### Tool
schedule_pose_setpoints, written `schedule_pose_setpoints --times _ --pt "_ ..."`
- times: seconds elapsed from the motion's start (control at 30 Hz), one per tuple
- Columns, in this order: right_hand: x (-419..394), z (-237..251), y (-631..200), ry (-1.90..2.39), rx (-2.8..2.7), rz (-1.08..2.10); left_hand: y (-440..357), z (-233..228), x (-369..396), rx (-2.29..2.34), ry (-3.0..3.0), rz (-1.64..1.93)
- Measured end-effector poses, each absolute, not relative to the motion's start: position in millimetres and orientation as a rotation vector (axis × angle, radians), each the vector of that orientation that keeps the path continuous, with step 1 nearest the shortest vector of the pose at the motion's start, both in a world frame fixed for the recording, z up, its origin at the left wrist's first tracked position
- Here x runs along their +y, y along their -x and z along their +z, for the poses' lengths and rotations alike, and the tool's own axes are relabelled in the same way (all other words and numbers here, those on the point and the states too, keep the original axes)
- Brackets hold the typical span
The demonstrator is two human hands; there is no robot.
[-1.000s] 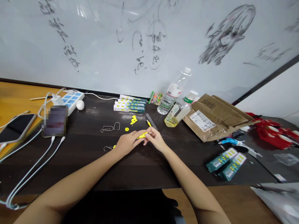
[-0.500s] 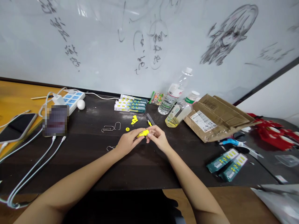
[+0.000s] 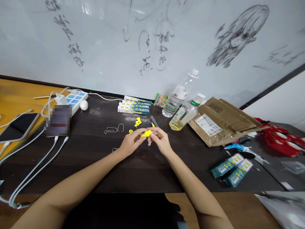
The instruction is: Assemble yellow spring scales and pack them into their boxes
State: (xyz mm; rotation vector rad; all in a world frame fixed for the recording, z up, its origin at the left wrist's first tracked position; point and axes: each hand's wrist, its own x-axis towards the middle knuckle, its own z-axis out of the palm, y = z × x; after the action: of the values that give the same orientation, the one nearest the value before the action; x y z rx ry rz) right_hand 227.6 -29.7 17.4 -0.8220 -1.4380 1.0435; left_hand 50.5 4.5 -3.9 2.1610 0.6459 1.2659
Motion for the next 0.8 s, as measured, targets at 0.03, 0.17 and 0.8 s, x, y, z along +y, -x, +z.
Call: schedule_pose_setpoints --times 0.03,0.17,0.8 --pt "-28.2 19.3 -224.6 0.818 -1.436 1.041 -50.5 -4.1 4.6 0.644 -2.107 1.283" --pt "-20.0 29.5 -216.5 0.819 -1.473 1.027 -50.6 -4.3 5.5 0.646 -1.948 1.330" --pt "-21.5 19.8 -225.3 0.884 -1.336 1.033 -56.0 -5.2 5.6 0.695 -2.071 1.209"
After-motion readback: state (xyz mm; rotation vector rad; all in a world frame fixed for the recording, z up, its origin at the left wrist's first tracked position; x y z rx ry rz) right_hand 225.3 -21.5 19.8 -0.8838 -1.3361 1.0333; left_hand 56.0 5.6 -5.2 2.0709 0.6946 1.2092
